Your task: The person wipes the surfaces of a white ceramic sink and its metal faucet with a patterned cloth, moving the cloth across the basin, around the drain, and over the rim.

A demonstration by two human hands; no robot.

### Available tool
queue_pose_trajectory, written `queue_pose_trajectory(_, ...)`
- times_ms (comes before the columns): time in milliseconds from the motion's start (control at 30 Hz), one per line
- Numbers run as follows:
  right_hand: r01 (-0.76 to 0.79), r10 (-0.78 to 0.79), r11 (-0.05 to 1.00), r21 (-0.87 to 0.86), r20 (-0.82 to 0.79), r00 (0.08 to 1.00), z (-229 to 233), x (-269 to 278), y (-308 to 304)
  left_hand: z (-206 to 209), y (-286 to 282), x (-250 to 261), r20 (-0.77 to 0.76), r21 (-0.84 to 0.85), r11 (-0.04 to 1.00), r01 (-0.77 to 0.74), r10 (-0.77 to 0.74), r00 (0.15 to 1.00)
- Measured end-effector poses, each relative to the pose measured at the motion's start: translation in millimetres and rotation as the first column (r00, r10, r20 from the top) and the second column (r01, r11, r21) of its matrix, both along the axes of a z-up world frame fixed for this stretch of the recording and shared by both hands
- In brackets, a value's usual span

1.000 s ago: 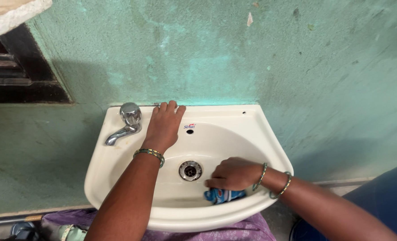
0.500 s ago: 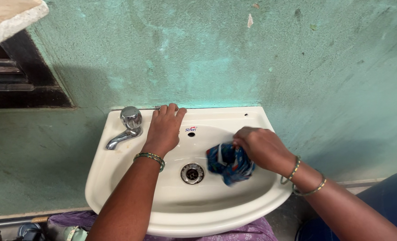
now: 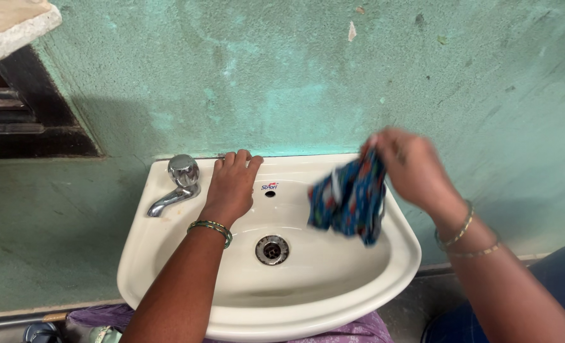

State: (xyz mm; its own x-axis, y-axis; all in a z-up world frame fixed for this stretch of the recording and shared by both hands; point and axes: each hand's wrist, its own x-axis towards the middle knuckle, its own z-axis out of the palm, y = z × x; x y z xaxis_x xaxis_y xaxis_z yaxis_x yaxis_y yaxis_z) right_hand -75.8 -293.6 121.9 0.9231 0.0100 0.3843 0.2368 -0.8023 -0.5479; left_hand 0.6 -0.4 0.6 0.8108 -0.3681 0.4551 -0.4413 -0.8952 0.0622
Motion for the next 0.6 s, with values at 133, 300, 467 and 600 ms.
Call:
queue_pose_trajectory(133, 0.039, -0.055, 0.998, 0.058, 0.318, 0.947, -3.5, 25.5, 21.6, 2.7, -0.8, -2.4, 0.013, -0.009, 1.000, 0.004, -0.004, 1.000)
queue_pose_trajectory(300, -0.238, 0.349, 0.865, -0.442, 0.189, 0.918, -68.0, 50.6, 64.9, 6.3, -1.4, -3.0, -0.030, 0.011, 1.000, -0.013, 0.013, 0.999)
queue_pose_trajectory(467, -0.396, 0.388, 0.676, -0.621, -0.156, 0.908, -104.1, 65.1, 66.6, 7.6, 0.5, -0.1, -0.012, 0.001, 1.000, -0.006, 0.006, 1.000)
queue_pose_trajectory(600, -0.372, 0.276, 0.673, -0.640, -0.250, 0.928, -103.5, 63.6, 58.8, 5.1, 1.2, -3.2, -0.024, -0.031, 1.000, 0.004, -0.005, 1.000)
